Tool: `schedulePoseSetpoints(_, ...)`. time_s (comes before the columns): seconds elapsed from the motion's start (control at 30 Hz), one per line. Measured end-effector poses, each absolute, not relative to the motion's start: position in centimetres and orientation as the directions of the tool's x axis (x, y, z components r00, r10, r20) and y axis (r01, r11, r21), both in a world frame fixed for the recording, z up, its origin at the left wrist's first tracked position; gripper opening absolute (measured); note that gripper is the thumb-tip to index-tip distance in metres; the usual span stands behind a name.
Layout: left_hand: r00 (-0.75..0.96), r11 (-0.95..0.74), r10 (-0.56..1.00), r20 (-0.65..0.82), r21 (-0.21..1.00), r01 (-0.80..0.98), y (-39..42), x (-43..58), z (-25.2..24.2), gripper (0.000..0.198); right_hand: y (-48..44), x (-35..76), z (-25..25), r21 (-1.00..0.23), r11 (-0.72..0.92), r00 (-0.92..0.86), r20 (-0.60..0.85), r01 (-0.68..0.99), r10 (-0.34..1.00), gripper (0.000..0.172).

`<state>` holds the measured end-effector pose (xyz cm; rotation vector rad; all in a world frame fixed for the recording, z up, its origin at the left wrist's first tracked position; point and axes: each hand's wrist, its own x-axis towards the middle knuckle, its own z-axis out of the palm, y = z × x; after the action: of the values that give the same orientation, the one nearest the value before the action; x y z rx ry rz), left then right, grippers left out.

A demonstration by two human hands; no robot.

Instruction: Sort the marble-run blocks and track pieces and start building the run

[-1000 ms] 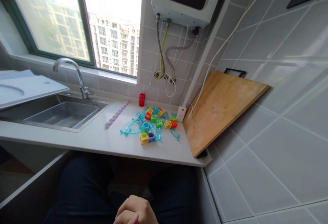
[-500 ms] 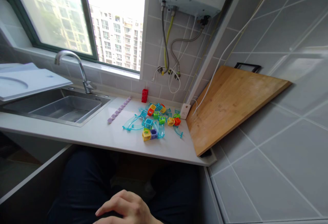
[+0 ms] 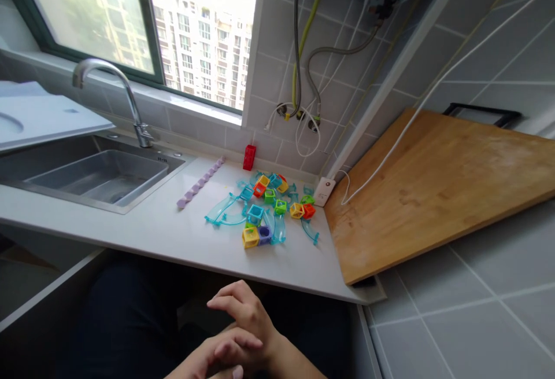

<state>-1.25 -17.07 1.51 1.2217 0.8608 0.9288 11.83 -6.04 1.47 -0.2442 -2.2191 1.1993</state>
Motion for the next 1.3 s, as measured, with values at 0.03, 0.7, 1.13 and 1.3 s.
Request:
schedulePoseSetpoints(0.03, 0.344, 0.094, 0.938, -0.048, 0.988, -0.12, -16.6, -1.3, 1.0, 0.042, -5.2, 11.9, 1.0, -0.794, 0.601, -0.807, 0.412, -0.09, 0.423, 0.082)
schedulePoseSetpoints(0.7, -0.022, 0.243, 0.97, -0.244, 0.952, 0.186, -12.0, -6.6, 1.5, 0.038, 13.1, 7.6, 3.2, -0.516, 0.679, -0.63, 0.302, 0.522, 0.715, 0.059)
schedulePoseSetpoints(1.13, 0.035, -0.149, 0.976, 0.213, 0.549, 0.822, 4.6, -10.8, 4.0, 0.083, 13.2, 8.4, 2.5, -0.791, 0.537, -0.567, 0.308, 0.294, 0.764, 0.043)
schedulePoseSetpoints(1.3, 0.142, -0.191, 0.982, 0.129, 0.636, 0.747, 6.4, -12.1, 2.8, 0.077, 12.7, 8.8, 1.7, -0.838, 0.49, -0.562, 0.291, 0.24, 0.774, 0.044)
